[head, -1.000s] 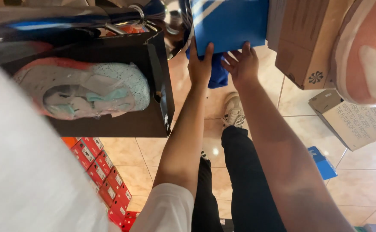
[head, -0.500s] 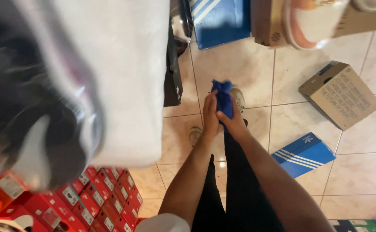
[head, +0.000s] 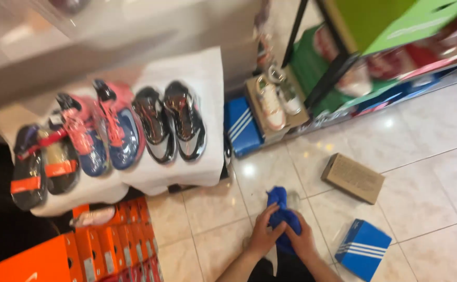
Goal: Cleaning shoe boxes and sneakers using a cloth
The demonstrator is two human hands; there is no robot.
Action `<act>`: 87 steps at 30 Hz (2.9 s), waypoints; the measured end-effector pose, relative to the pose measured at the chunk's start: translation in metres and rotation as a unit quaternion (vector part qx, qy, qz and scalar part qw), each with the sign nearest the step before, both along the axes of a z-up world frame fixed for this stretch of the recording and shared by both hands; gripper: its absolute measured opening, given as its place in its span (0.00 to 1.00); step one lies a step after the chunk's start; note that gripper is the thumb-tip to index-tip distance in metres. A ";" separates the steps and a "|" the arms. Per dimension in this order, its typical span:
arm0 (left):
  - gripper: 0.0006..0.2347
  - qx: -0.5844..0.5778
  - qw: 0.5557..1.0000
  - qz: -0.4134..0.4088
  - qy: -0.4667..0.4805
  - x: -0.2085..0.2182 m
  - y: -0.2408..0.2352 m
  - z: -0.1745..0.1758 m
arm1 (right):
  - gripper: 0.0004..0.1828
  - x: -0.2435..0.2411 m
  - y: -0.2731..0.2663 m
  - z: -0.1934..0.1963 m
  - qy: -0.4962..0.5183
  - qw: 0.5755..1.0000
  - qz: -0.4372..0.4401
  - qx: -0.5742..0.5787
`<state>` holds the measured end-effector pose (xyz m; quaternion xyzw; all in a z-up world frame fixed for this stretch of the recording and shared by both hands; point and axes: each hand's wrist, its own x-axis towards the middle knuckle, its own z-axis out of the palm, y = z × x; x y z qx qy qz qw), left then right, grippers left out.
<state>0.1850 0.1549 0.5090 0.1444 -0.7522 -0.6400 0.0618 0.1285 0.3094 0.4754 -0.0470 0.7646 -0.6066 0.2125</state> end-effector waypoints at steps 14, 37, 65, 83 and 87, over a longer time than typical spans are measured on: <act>0.21 0.139 0.985 -0.101 0.022 0.010 0.158 0.114 | 0.34 0.063 0.107 0.130 0.007 0.962 -0.254 -0.104; 0.23 0.110 0.929 -0.351 0.041 -0.008 0.387 0.172 | 0.33 0.104 0.324 0.170 0.107 0.877 -0.463 -0.068; 0.22 0.094 0.901 -0.421 0.048 -0.103 0.294 0.170 | 0.34 0.029 0.219 0.166 0.153 0.835 -0.528 0.007; 0.21 -0.085 0.833 -0.513 -0.191 -0.158 0.297 -0.081 | 0.32 0.062 0.266 -0.068 -0.048 0.723 -0.679 0.120; 0.17 -0.201 0.821 -0.505 -0.172 -0.181 0.328 -0.220 | 0.35 0.051 0.321 -0.196 0.076 0.743 -0.627 0.221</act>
